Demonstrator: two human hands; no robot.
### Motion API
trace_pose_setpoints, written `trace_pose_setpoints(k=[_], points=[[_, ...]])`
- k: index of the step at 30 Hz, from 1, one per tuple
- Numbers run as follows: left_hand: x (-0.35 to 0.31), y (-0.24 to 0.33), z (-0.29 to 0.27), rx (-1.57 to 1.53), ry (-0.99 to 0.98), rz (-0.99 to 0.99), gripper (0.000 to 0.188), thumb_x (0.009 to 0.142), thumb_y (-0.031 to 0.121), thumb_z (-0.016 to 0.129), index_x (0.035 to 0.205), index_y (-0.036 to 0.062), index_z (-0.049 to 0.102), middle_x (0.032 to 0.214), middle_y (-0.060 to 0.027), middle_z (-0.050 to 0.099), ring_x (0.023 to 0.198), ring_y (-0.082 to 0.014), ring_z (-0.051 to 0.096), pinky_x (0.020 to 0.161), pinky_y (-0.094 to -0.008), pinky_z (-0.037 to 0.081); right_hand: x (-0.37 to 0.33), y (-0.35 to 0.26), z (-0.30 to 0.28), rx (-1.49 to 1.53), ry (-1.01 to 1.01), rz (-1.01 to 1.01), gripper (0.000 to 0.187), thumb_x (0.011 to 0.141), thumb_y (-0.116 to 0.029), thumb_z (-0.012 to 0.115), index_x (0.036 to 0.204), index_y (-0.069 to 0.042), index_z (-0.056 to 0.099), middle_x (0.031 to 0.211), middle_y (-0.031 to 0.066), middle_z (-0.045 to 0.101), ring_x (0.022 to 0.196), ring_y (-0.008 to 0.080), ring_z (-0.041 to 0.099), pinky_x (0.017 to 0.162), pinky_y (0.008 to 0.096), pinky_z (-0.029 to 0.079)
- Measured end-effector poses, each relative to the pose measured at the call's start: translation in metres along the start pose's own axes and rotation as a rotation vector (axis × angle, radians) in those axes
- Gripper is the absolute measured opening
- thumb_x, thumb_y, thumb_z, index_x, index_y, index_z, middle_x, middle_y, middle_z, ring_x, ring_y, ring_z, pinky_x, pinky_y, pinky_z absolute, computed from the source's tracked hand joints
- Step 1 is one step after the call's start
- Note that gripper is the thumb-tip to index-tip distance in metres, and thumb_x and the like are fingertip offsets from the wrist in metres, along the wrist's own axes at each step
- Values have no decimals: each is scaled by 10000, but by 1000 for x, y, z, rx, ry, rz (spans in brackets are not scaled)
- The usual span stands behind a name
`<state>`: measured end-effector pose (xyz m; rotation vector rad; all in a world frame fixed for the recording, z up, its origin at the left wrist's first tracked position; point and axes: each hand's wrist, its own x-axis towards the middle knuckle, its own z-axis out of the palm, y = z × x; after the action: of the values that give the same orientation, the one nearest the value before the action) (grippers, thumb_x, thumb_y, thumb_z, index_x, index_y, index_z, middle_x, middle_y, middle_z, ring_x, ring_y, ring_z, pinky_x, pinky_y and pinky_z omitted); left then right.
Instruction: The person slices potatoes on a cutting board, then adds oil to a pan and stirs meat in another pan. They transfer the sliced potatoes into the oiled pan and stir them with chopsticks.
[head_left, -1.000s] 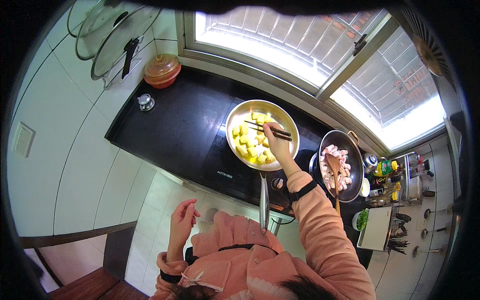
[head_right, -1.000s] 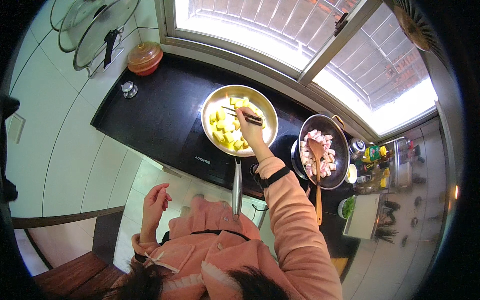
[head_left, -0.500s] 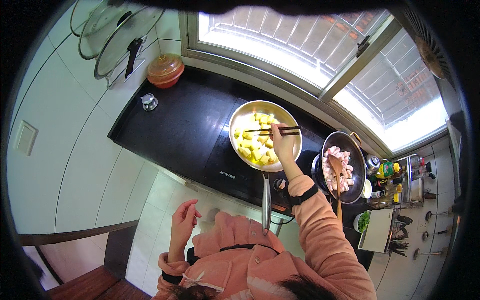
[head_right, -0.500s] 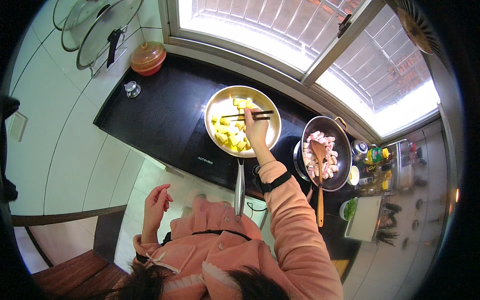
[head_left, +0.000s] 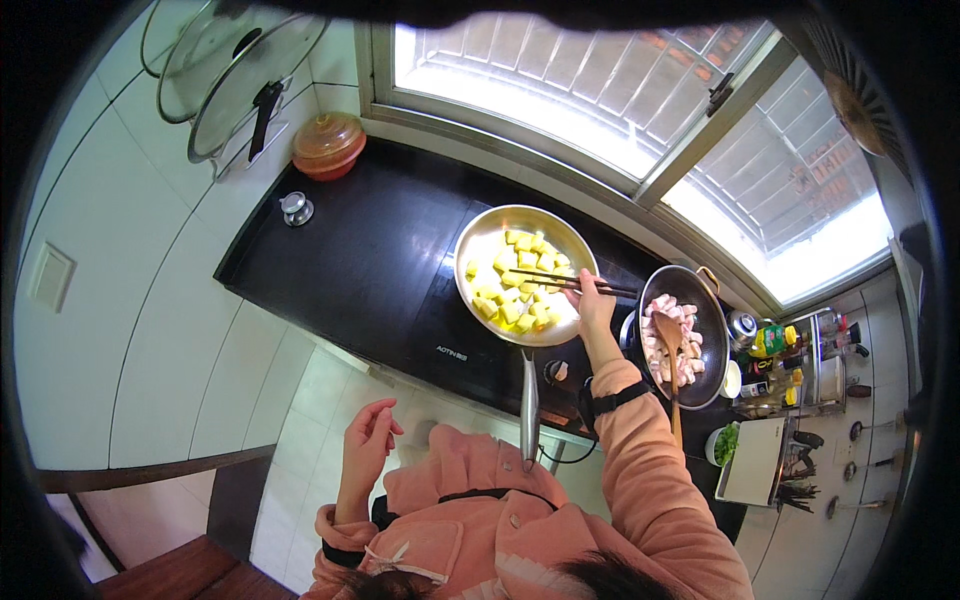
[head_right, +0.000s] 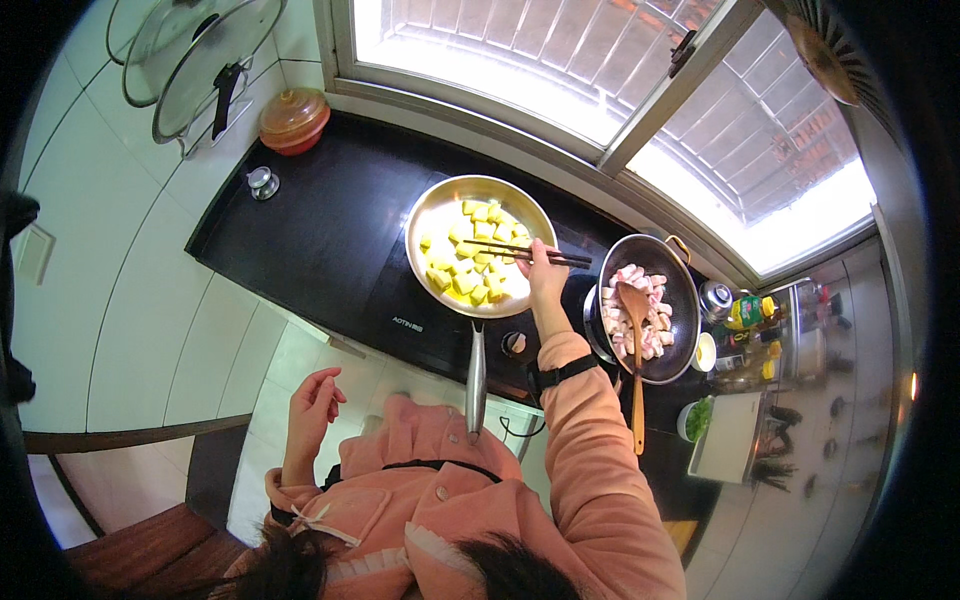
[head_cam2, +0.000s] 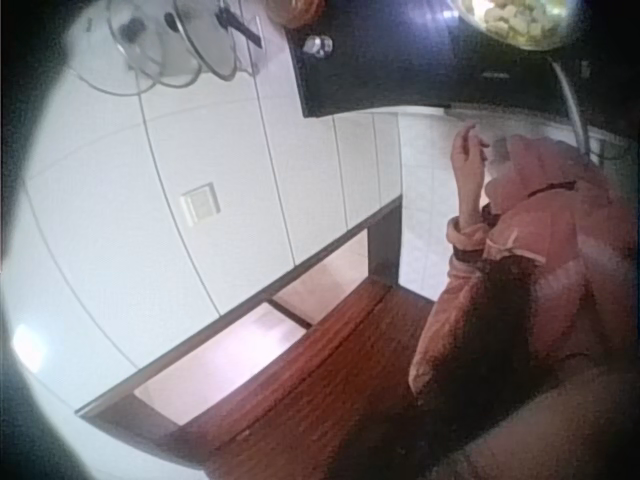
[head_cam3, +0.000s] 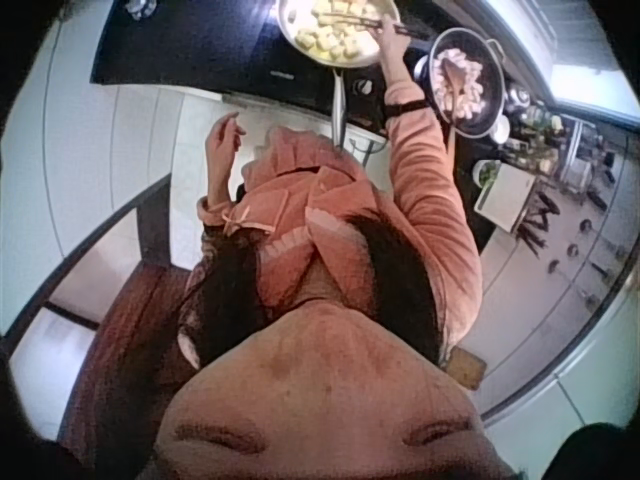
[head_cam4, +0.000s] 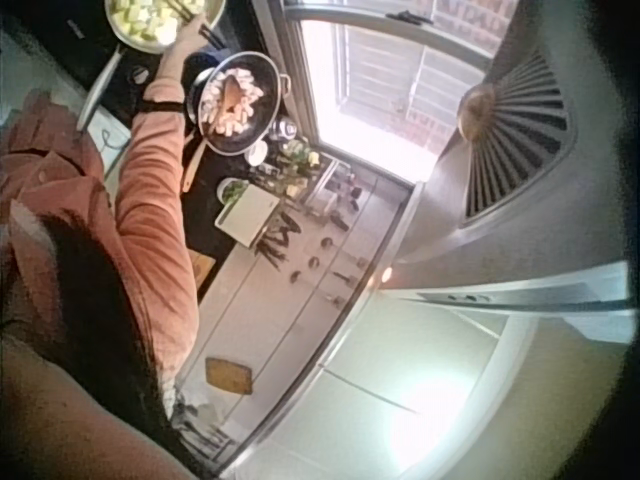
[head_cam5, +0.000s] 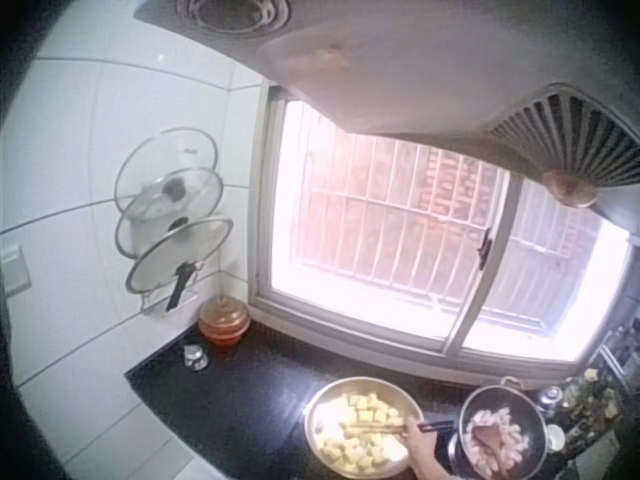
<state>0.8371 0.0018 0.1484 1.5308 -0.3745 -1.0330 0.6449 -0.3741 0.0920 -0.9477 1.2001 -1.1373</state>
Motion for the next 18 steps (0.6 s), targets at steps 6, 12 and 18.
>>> trace_pose_setpoints(k=[6,12,18], points=[[1,3,3,17,-30,0,244,961,171,484,1137,40,591,722,-4,581,553,-29,440,482,-173,348,-13,-10,14,-100,-101,-104,181,883,-182,630,890,-3,604,760,75,637,624,132,616,551,228,515],[-2,2,2,35,-13,-16,244,957,194,500,1132,52,594,730,-11,592,556,-37,444,482,-174,348,-8,-32,23,-380,-22,-605,186,879,-177,628,844,6,626,705,68,635,623,107,573,560,262,454],[-2,1,4,31,-36,1,249,958,203,502,1135,54,593,731,-9,592,555,-33,437,483,-171,347,-2,-7,35,-411,-51,-476,173,884,-162,619,852,7,601,736,70,637,642,127,607,563,236,488]])
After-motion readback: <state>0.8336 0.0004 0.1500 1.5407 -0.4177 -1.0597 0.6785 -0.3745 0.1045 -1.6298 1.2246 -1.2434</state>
